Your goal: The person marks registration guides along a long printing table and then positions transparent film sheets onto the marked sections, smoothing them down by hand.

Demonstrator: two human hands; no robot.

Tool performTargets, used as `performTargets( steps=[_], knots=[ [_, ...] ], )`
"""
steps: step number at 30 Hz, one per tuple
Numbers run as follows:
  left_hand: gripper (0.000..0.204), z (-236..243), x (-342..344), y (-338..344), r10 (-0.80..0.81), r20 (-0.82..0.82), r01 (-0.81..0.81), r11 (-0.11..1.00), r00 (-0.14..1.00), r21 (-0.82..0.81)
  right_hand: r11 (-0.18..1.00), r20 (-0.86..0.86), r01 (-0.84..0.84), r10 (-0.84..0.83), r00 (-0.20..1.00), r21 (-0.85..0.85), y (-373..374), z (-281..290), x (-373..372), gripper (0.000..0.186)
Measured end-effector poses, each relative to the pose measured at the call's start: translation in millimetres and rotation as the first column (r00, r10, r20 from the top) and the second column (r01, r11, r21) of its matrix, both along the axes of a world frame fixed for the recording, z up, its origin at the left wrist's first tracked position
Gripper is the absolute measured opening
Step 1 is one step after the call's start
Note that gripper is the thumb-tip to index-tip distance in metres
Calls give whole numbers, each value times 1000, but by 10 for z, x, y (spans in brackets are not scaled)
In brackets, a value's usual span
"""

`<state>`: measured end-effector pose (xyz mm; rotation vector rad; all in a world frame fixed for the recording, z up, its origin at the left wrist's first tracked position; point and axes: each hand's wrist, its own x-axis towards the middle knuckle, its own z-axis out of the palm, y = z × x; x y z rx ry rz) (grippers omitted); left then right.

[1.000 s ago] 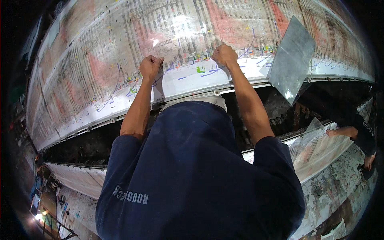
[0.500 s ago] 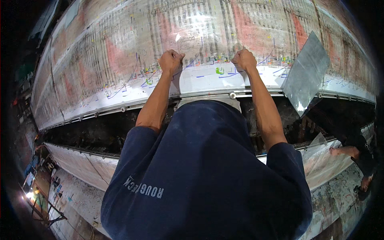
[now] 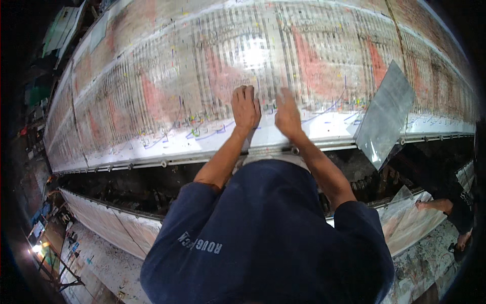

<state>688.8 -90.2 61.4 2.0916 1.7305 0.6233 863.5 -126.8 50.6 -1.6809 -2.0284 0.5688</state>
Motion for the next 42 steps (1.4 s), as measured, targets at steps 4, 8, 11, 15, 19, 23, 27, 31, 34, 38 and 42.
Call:
performTargets(
  steps=[4,8,11,15,19,23,27,31,34,38,42],
  knots=[
    [60,-232,-5,-89,45,-177,-42,999,983,25,966,82,-213,227,970,-148,322,-8,-222,59],
    [70,-232,59,-33,36,-286,-85,983,958,-160,957,151,-279,289,945,-81,1049,-37,-147,59],
    [72,-234,30,-24,44,-305,-104,978,951,-183,951,202,-309,307,930,-23,1601,-41,-185,59],
    [71,-238,10,10,13,-300,-84,970,954,-227,967,234,-249,253,939,-49,1816,-35,-237,58],
    [70,-221,37,3,27,-303,-97,971,953,-217,965,172,-260,261,950,-33,1789,43,-213,58],
    [67,-147,46,-18,2,-266,-51,983,964,-178,969,-73,-206,198,978,-137,1647,-2,-66,45],
    [69,-136,21,-97,56,-237,-88,989,970,-123,934,-415,267,-346,841,-238,865,65,513,28],
    [69,-158,56,-171,68,-215,-89,992,974,-90,845,-211,528,-503,838,87,-296,243,1877,24],
    [64,-74,260,-148,143,-225,-172,979,964,-113,594,272,745,-803,530,303,-1040,286,2885,31],
    [44,-24,986,-169,158,-41,-160,985,987,-68,-34,324,988,-943,-83,153,-1725,245,3830,31],
    [38,-133,2191,-333,-11,464,241,865,886,-440,303,-108,768,-949,296,-564,-2311,-117,4565,42]
  ],
)
